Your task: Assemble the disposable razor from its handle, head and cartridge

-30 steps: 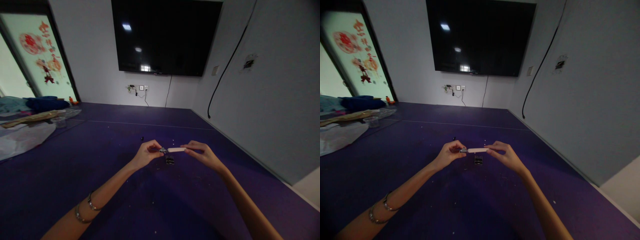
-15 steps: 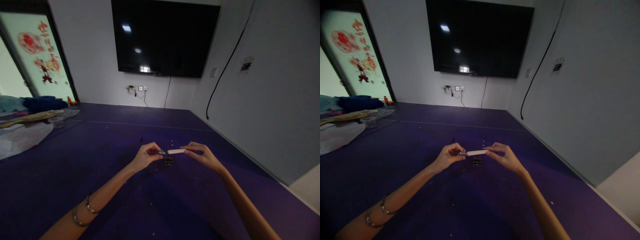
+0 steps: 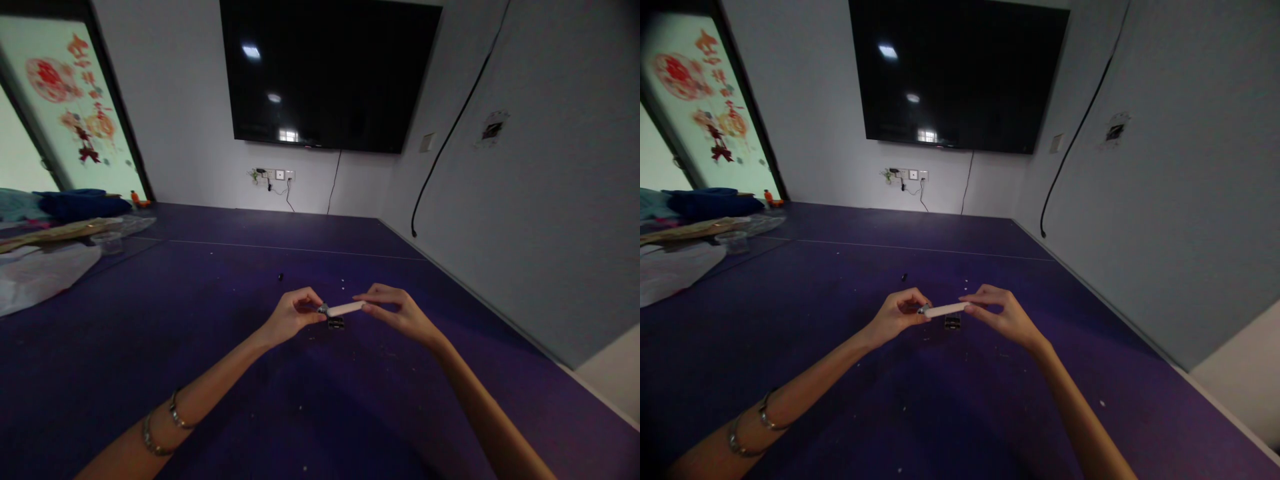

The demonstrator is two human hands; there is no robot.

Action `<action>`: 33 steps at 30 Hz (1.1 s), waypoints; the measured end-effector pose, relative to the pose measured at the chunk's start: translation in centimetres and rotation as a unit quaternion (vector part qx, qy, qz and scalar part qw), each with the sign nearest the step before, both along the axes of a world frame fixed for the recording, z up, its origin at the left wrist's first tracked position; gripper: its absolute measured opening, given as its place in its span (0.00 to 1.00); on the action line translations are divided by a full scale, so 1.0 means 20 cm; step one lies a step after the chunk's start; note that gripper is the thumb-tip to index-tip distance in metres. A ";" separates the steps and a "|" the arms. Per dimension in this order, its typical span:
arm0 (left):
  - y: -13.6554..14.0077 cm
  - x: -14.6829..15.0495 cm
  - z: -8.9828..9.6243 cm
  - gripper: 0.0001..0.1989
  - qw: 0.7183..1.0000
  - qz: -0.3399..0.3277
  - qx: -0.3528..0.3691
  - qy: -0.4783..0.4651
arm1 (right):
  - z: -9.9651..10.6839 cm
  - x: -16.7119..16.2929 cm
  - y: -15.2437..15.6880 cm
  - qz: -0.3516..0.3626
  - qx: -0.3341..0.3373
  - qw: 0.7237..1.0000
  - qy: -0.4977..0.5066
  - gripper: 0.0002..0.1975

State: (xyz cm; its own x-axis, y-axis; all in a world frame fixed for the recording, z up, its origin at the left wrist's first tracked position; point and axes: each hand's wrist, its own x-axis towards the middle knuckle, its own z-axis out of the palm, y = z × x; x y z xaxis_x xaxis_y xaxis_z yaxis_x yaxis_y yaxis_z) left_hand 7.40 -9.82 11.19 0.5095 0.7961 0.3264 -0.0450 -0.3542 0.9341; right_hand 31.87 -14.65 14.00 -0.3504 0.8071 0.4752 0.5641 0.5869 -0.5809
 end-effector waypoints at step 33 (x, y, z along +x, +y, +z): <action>0.00 0.01 -0.02 0.09 1.000 -0.015 0.009 0.006 | 0.11 -0.09 -0.10 -0.057 0.088 0.992 -0.066 0.14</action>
